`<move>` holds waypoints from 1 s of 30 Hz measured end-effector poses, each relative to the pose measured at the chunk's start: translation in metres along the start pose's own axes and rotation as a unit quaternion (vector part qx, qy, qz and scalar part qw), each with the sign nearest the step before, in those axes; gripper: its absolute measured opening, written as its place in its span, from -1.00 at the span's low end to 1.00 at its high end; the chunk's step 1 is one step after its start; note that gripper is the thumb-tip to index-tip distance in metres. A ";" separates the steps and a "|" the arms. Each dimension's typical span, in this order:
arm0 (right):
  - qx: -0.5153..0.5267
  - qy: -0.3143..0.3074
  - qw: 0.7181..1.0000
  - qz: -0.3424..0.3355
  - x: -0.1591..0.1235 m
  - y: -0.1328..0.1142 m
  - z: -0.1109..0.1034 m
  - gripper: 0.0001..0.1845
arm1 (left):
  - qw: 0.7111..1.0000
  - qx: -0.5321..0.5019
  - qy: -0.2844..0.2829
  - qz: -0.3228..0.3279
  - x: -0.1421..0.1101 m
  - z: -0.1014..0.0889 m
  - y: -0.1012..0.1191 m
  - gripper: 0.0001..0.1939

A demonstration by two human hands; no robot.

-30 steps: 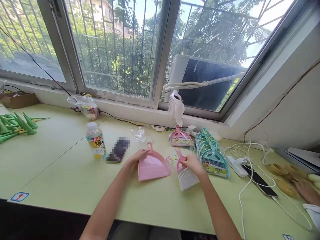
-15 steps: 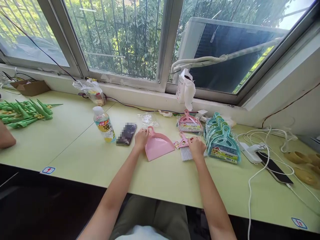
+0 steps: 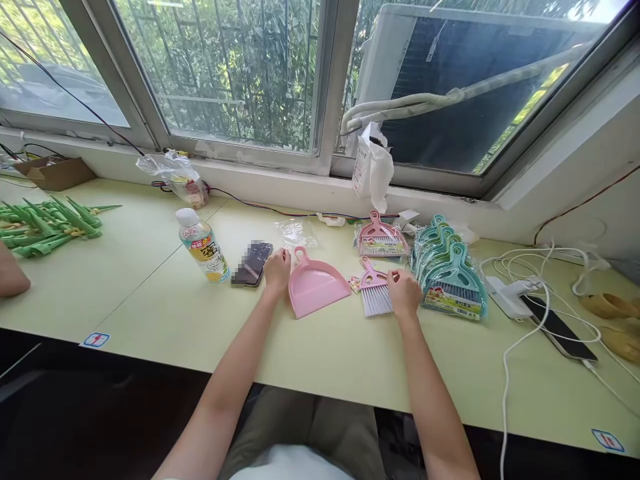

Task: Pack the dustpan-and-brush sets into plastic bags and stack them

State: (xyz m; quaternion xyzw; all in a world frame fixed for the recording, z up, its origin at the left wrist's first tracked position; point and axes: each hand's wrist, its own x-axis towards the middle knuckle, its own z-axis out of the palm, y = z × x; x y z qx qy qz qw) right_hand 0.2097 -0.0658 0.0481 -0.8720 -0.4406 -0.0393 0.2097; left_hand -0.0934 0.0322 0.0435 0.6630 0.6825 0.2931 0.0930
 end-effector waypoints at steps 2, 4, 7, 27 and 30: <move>-0.016 0.003 1.000 -0.022 -0.003 -0.001 0.001 -0.61 | 1.000 0.004 -0.006 0.005 0.000 0.000 0.001 -0.57; -0.036 0.007 0.998 -0.058 -0.005 -0.003 0.001 -0.60 | 0.999 0.016 -0.015 0.028 -0.002 0.000 0.004 -0.58; -0.075 -0.009 0.991 -0.114 -0.006 -0.010 0.004 -0.60 | 0.995 0.053 -0.050 0.063 -0.006 0.002 0.010 -0.57; -0.046 -0.190 0.932 -0.304 -0.009 -0.069 -0.024 -0.78 | 0.943 0.009 -0.253 0.214 -0.038 -0.002 0.037 -0.71; -0.054 -0.186 0.923 -0.332 -0.018 -0.073 -0.013 -0.81 | 0.947 0.039 -0.143 0.286 -0.027 -0.003 0.024 -0.60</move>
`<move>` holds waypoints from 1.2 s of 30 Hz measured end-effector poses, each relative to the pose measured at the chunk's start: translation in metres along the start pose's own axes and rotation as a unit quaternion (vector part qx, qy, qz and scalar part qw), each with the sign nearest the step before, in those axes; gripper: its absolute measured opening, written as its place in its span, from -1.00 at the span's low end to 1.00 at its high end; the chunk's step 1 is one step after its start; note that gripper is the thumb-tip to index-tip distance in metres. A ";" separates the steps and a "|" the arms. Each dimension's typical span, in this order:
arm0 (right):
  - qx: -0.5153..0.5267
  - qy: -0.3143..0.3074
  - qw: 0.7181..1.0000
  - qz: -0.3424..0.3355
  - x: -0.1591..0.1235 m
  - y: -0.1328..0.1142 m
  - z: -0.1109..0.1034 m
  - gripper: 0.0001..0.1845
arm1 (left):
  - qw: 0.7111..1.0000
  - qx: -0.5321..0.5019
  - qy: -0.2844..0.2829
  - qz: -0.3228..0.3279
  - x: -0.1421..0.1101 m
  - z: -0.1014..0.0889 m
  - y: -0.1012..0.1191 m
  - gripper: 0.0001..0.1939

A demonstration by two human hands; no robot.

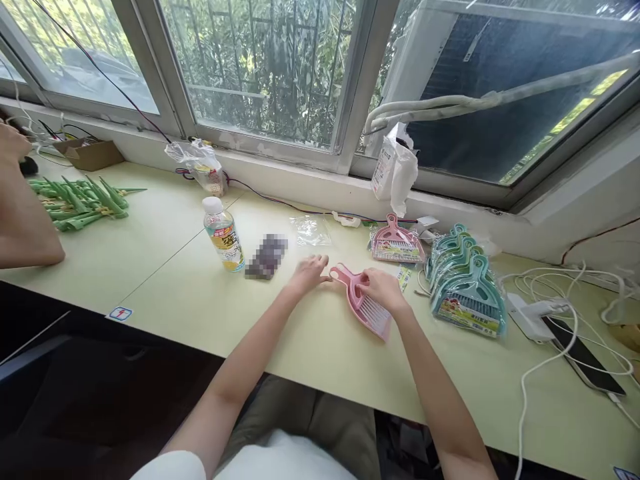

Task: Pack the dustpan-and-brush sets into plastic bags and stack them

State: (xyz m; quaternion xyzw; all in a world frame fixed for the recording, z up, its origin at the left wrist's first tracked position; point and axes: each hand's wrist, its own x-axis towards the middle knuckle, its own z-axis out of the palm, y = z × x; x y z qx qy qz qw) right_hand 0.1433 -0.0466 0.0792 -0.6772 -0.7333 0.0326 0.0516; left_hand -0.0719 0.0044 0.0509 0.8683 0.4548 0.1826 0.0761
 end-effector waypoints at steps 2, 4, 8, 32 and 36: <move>0.000 -0.004 1.000 -0.018 -0.002 0.002 0.003 -0.84 | 0.996 0.018 0.041 0.075 0.002 0.003 -0.008 -0.40; 0.009 -0.009 0.999 -0.039 -0.004 0.004 0.003 -0.88 | 0.989 0.026 0.057 0.137 0.004 0.010 -0.008 -0.38; 0.040 0.014 0.998 -0.050 -0.009 0.002 0.006 -0.91 | 0.973 0.015 0.035 0.228 0.008 0.027 0.000 -0.66; 0.036 0.062 0.997 0.024 -0.003 -0.019 0.006 -0.84 | 0.968 -0.166 0.171 0.076 0.010 0.033 0.004 -0.62; 0.140 0.179 0.968 0.110 0.013 -0.027 0.007 -0.76 | 0.869 -0.485 0.073 -0.069 0.015 0.029 0.012 -0.56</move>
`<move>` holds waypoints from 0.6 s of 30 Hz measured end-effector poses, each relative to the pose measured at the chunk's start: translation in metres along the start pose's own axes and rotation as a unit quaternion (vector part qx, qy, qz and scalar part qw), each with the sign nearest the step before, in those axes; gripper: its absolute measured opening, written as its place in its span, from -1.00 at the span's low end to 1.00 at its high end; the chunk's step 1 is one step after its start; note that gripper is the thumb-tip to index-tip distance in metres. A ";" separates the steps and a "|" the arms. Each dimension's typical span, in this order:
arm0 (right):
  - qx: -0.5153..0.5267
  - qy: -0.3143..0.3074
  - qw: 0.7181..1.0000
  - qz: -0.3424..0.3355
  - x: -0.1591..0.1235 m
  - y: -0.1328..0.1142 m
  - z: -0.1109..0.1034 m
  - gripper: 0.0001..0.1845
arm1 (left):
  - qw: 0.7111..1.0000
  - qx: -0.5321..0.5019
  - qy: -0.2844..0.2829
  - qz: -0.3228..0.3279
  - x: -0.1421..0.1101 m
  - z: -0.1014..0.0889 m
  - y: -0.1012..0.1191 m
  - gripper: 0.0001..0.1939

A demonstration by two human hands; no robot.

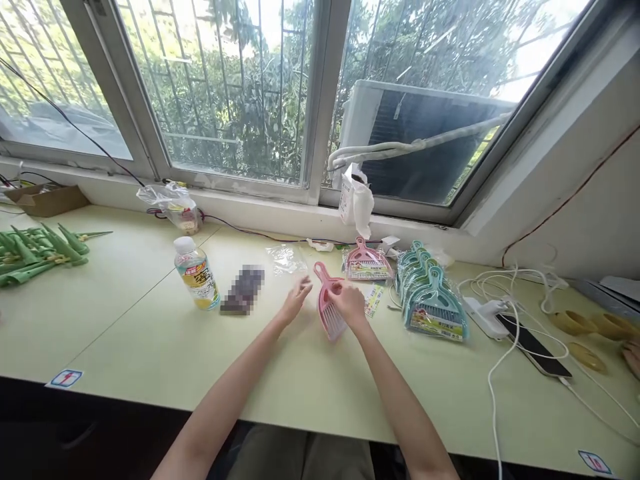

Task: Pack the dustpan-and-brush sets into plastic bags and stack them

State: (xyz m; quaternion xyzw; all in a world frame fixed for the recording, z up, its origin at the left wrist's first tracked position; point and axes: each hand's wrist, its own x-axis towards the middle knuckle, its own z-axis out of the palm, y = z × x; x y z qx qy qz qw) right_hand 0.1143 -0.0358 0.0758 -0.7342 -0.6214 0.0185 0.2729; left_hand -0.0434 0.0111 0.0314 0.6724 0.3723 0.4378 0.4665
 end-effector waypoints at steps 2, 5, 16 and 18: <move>0.041 0.017 0.999 0.008 0.008 -0.009 0.003 -0.74 | 0.985 -0.112 -0.106 -0.078 -0.001 0.003 0.003 -0.53; 0.087 0.028 0.996 -0.004 0.014 -0.007 0.003 -0.69 | 0.971 -0.171 -0.098 -0.134 -0.002 0.001 0.003 -0.46; -0.122 -0.157 0.976 0.091 -0.025 0.067 0.027 -0.35 | 0.925 -0.323 0.154 -0.130 0.017 -0.030 -0.019 -0.52; -0.099 -0.195 0.976 0.018 -0.032 0.048 0.032 -0.38 | 0.921 -0.325 0.170 -0.129 0.018 -0.028 -0.022 -0.53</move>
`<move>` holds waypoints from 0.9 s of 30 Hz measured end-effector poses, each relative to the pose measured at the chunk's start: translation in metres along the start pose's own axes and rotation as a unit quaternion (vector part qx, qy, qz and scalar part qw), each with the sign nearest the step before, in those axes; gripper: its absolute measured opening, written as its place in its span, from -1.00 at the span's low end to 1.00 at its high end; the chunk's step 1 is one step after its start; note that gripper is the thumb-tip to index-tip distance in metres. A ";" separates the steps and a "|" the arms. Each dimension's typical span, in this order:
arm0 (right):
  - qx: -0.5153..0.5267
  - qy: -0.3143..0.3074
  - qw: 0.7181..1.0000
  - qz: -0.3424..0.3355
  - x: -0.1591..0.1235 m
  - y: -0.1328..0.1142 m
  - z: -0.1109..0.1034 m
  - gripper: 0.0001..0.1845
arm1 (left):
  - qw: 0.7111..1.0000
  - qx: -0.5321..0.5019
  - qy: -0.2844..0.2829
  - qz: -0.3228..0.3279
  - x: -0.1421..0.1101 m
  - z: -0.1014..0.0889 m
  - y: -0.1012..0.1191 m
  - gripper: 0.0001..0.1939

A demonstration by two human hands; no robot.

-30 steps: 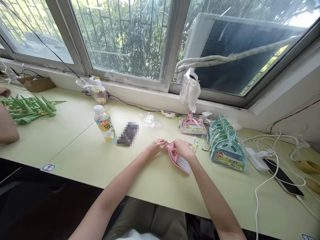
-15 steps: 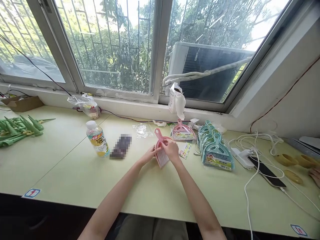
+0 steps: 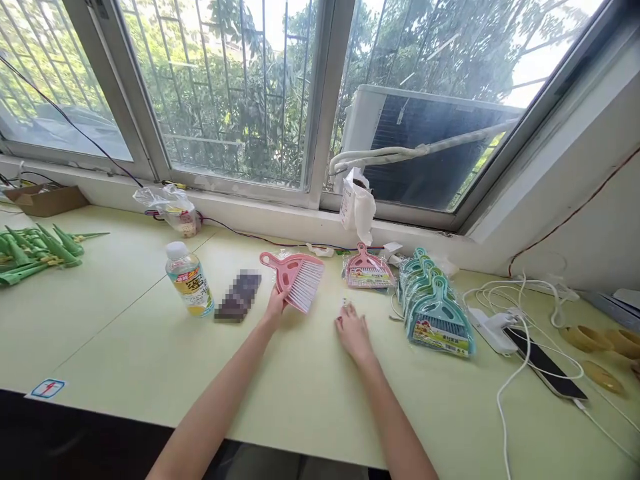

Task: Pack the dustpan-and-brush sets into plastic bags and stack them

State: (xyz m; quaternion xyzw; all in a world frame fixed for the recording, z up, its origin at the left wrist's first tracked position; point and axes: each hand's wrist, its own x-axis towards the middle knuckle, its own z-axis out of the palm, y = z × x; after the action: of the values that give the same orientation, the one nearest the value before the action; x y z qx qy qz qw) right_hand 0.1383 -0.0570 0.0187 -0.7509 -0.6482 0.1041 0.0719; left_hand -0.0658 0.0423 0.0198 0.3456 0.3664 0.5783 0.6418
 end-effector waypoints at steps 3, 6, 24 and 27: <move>0.013 -0.051 0.992 -0.114 -0.012 -0.026 -0.005 -0.33 | 1.000 -0.012 0.007 0.004 0.001 0.000 -0.004 -0.51; 0.055 -0.083 0.975 -0.199 -0.022 -0.034 -0.013 -0.36 | 0.999 -0.028 0.018 0.009 0.002 0.000 -0.007 -0.53; 0.495 -0.134 0.851 -0.110 -0.014 0.014 -0.034 -0.62 | 0.999 0.038 0.006 0.005 -0.003 0.005 -0.007 -0.48; 0.646 0.025 0.762 -0.028 -0.007 0.001 -0.024 -0.57 | 0.998 0.057 -0.022 -0.016 -0.010 0.011 -0.011 -0.52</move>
State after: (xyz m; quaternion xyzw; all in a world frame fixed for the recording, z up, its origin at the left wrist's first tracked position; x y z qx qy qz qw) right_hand 0.1443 -0.0640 0.0417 -0.5104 -0.4464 0.4774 0.5589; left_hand -0.0518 0.0312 0.0164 0.3880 0.3903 0.5383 0.6382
